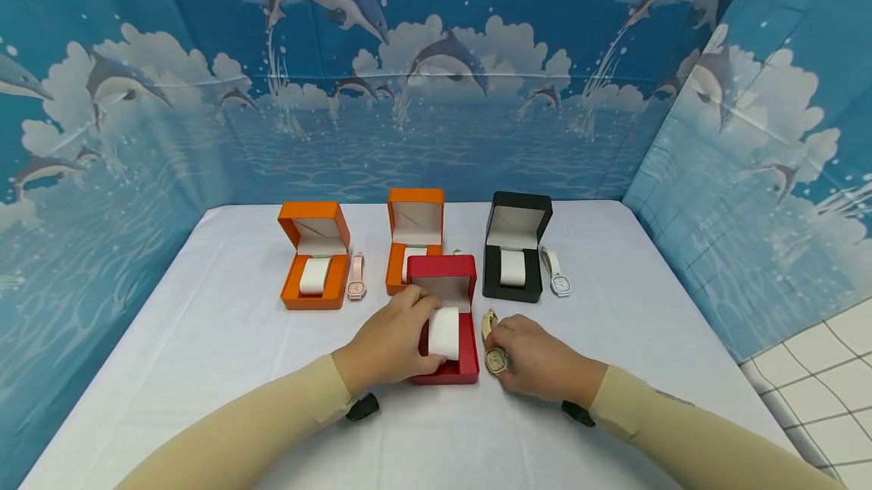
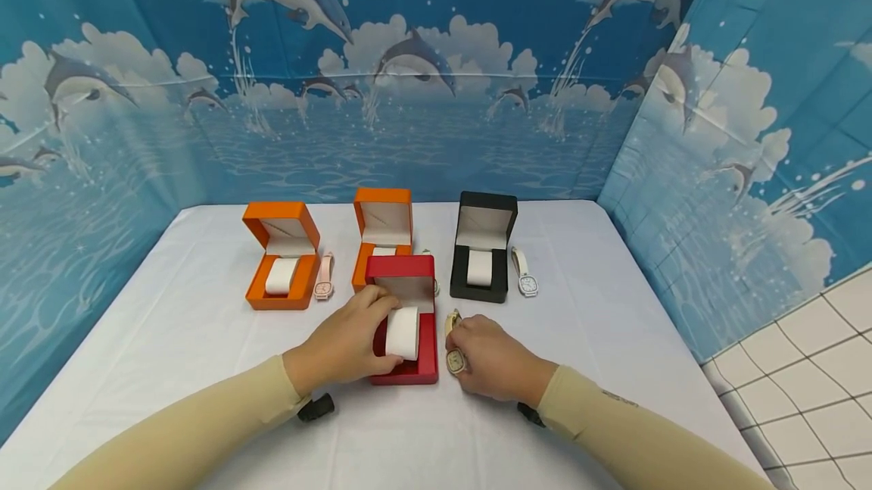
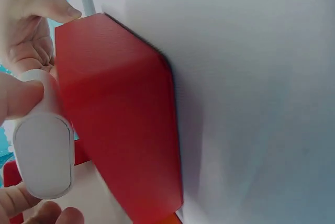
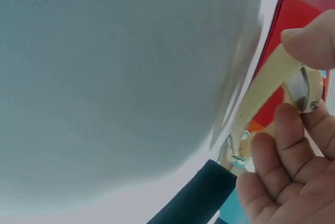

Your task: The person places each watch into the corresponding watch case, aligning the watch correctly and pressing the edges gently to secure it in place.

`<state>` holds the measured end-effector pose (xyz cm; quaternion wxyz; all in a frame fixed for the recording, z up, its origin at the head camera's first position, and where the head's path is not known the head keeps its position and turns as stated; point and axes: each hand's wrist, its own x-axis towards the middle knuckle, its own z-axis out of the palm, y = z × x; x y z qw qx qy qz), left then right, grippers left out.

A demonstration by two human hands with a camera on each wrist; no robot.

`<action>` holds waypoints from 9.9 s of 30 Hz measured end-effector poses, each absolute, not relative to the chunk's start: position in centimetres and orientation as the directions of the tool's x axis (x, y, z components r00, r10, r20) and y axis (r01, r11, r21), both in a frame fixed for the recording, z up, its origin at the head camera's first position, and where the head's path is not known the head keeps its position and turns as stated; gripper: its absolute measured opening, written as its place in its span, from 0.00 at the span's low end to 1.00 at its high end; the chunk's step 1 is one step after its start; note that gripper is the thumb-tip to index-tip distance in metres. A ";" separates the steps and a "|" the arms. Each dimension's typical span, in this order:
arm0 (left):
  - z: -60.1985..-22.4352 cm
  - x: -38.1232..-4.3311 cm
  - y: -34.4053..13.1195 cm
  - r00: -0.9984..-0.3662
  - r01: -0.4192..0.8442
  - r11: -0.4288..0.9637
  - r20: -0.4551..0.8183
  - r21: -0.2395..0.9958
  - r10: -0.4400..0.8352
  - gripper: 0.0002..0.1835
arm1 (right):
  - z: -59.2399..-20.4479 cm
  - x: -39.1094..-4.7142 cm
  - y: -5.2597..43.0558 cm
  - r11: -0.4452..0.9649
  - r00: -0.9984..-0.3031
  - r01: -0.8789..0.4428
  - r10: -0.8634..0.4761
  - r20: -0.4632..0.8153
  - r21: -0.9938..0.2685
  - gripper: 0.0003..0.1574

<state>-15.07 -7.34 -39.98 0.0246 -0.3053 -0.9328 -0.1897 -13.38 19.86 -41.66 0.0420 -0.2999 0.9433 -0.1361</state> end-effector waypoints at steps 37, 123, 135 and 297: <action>-35.5 -14.7 -8.0 -0.740 0.659 0.502 0.363 0.560 0.567 0.41 | -32.9 -13.2 16.9 0.426 -0.767 -0.601 -0.545 0.338 -0.677 0.28; -34.9 -15.9 -9.2 -0.721 0.640 0.393 0.338 0.660 0.605 0.45 | -33.2 -14.5 16.3 0.558 -0.820 -0.534 -0.525 0.228 -0.635 0.61; -34.8 -15.9 -9.1 -0.723 0.631 0.383 0.334 0.675 0.604 0.45 | -33.2 -14.6 16.1 0.544 -0.813 -0.540 -0.534 0.231 -0.642 0.57; -40.1 -15.3 -9.4 -0.790 0.558 0.639 0.102 0.530 0.605 0.41 | -39.4 -15.0 15.5 0.679 -0.823 -0.482 -0.568 0.020 -0.554 0.46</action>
